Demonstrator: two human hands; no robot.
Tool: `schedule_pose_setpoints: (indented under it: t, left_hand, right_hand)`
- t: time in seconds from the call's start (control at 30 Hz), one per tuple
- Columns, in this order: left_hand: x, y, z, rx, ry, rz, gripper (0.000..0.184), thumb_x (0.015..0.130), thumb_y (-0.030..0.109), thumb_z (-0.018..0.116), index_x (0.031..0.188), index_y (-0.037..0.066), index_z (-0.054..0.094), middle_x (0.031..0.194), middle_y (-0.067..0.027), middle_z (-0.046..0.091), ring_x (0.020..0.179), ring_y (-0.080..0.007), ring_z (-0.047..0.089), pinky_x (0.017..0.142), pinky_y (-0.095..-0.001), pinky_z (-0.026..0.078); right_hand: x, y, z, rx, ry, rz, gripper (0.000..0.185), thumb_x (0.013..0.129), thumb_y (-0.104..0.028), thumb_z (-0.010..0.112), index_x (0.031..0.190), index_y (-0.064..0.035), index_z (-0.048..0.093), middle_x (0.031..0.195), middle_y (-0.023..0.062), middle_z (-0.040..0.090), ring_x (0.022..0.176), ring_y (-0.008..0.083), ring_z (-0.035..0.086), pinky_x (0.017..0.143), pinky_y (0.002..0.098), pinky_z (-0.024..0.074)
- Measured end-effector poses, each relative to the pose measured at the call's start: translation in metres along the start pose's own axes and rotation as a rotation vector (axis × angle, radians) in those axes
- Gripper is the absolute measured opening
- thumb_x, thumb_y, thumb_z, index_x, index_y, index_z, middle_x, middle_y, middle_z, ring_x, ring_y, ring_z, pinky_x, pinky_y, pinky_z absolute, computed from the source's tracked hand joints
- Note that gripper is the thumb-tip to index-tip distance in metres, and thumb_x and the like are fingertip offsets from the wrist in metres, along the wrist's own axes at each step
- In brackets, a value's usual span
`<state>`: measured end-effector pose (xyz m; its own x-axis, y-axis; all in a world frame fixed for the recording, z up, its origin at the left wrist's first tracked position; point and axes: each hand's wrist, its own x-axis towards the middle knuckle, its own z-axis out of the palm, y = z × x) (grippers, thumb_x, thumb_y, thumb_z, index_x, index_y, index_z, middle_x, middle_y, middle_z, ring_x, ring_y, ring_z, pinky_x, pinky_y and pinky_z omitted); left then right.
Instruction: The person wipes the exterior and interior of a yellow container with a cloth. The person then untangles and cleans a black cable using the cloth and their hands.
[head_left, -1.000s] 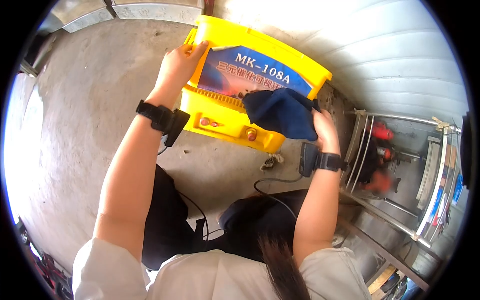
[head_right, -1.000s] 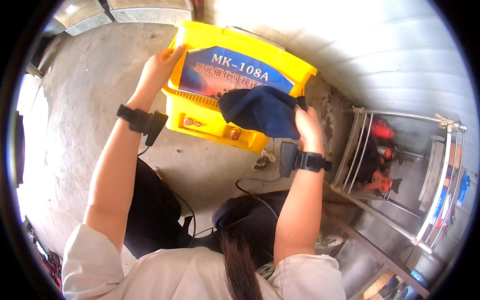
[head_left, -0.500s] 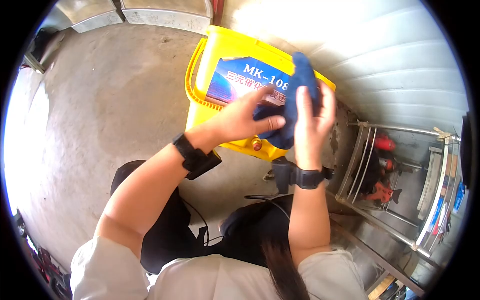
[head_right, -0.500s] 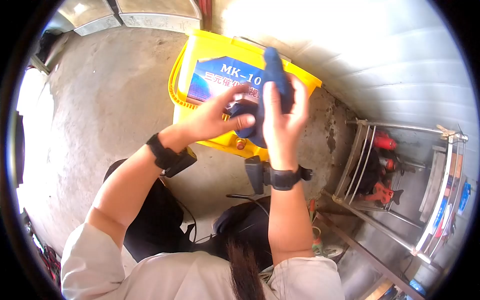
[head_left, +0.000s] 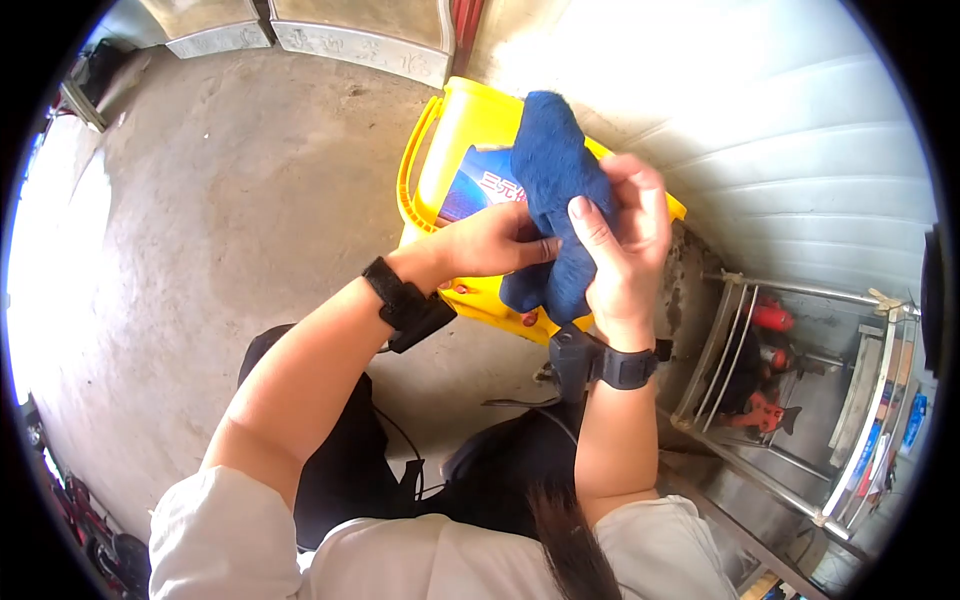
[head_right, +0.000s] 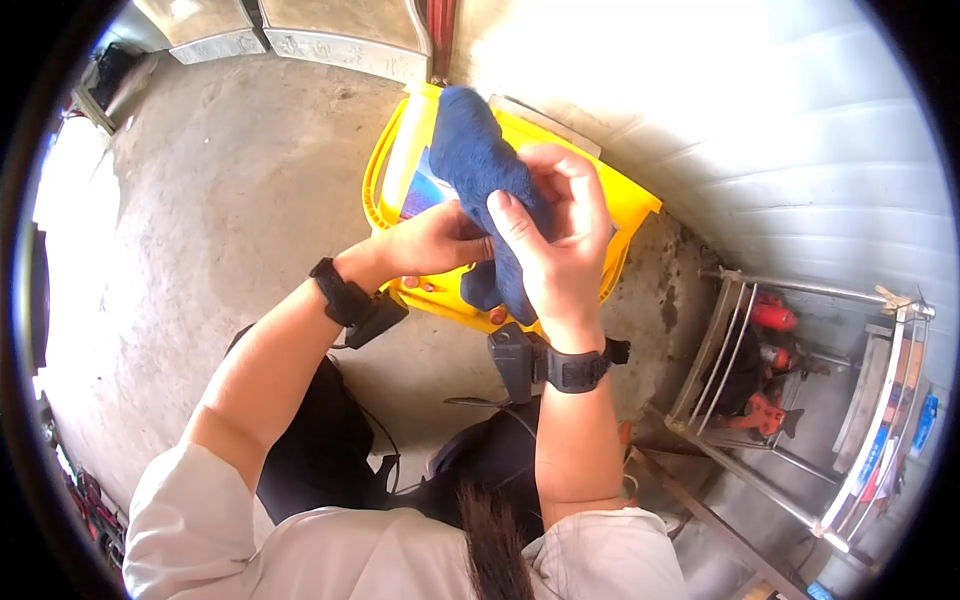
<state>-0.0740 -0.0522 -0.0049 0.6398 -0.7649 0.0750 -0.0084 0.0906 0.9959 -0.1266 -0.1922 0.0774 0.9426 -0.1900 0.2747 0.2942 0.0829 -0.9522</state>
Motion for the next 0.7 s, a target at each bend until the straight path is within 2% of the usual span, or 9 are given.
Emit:
schedule_pose_setpoints:
  t: [0.07,0.1,0.13,0.23,0.33,0.4,0.43,0.53,0.7]
  left_hand:
    - [0.001,0.043,-0.014,0.277,-0.069,-0.191,0.036,0.086,0.033,0.073,0.108,0.005,0.067,0.092,-0.0157,0.07,0.082,-0.0243,0.066,0.076,-0.0365,0.051]
    - [0.003,0.036,-0.017,0.346,0.049,-0.075,0.036,0.086,0.038,0.072,0.098,0.004,0.07,0.085,-0.0168,0.069,0.076,-0.0262,0.066,0.075,-0.0348,0.051]
    - [0.005,0.044,-0.023,0.403,0.178,-0.163,0.041,0.084,0.042,0.072,0.101,0.005,0.071,0.085,-0.0169,0.069,0.076,-0.0283,0.066,0.073,-0.0346,0.052]
    - [0.002,0.058,-0.042,0.645,0.501,-0.174,0.044,0.081,0.045,0.074,0.1,0.005,0.071,0.084,-0.0169,0.069,0.078,-0.0279,0.069,0.073,-0.0351,0.054]
    - [0.003,0.038,-0.066,0.813,0.795,-0.049,0.03,0.082,0.027,0.074,0.1,0.003,0.07,0.094,-0.0169,0.069,0.083,-0.0287,0.068,0.074,-0.0349,0.054]
    - [0.008,0.033,-0.065,0.744,0.927,0.1,0.02,0.084,0.015,0.071,0.098,0.002,0.067,0.092,-0.0162,0.066,0.079,-0.0285,0.066,0.072,-0.0361,0.053]
    - [0.011,0.034,-0.06,0.646,0.942,0.06,0.017,0.085,0.007,0.065,0.1,0.001,0.063,0.095,-0.016,0.062,0.082,-0.0304,0.062,0.077,-0.0383,0.052]
    - [0.016,0.015,-0.049,0.937,0.809,0.264,0.021,0.085,0.003,0.06,0.105,0.002,0.061,0.101,-0.0164,0.06,0.092,-0.0338,0.058,0.086,-0.0404,0.049]
    - [0.015,0.012,-0.04,1.123,0.707,0.24,0.033,0.085,0.002,0.056,0.117,0.006,0.06,0.11,-0.0158,0.056,0.102,-0.036,0.053,0.092,-0.0425,0.045]
  right_hand:
    - [0.008,-0.015,-0.005,-0.081,0.155,0.08,0.05,0.083,0.005,0.069,0.13,-0.0029,0.053,0.105,0.0041,0.058,0.098,0.0128,0.058,0.087,0.0245,0.0465]
    - [0.012,-0.012,-0.018,-0.058,0.259,0.127,0.059,0.081,0.008,0.068,0.136,-0.0036,0.051,0.107,0.006,0.06,0.1,0.0145,0.058,0.089,0.0259,0.0471]
    - [0.015,-0.011,-0.029,0.096,0.353,0.177,0.055,0.08,0.01,0.066,0.132,-0.0013,0.054,0.108,0.008,0.062,0.102,0.0158,0.059,0.09,0.0277,0.0478]
    - [0.014,0.013,-0.06,-0.079,0.585,0.227,0.04,0.078,0.01,0.067,0.117,0.004,0.062,0.102,0.0071,0.063,0.095,0.0144,0.061,0.085,0.0271,0.0488]
    - [0.002,0.037,-0.038,-0.517,0.382,0.094,0.031,0.082,0.007,0.065,0.112,-0.0006,0.066,0.094,0.0068,0.059,0.087,0.0161,0.058,0.083,0.0296,0.0487]
    - [0.001,0.046,-0.009,-0.957,0.189,-0.321,0.04,0.078,0.01,0.061,0.115,-0.0027,0.064,0.108,0.0139,0.057,0.1,0.0259,0.058,0.091,0.0389,0.0473]
    - [0.0,0.051,0.002,-1.069,0.106,-0.339,0.046,0.074,0.011,0.061,0.118,-0.0018,0.062,0.117,0.0171,0.053,0.109,0.0303,0.053,0.096,0.0427,0.0434]
    - [-0.002,0.07,0.018,-1.225,-0.108,-0.281,0.06,0.066,0.011,0.062,0.124,0.0013,0.056,0.136,0.0225,0.047,0.13,0.0375,0.04,0.109,0.0489,0.031]
    - [0.007,0.069,0.013,-1.249,-0.247,-0.323,0.056,0.07,0.01,0.06,0.125,0.0019,0.055,0.139,0.018,0.049,0.131,0.0296,0.044,0.11,0.0437,0.0312]
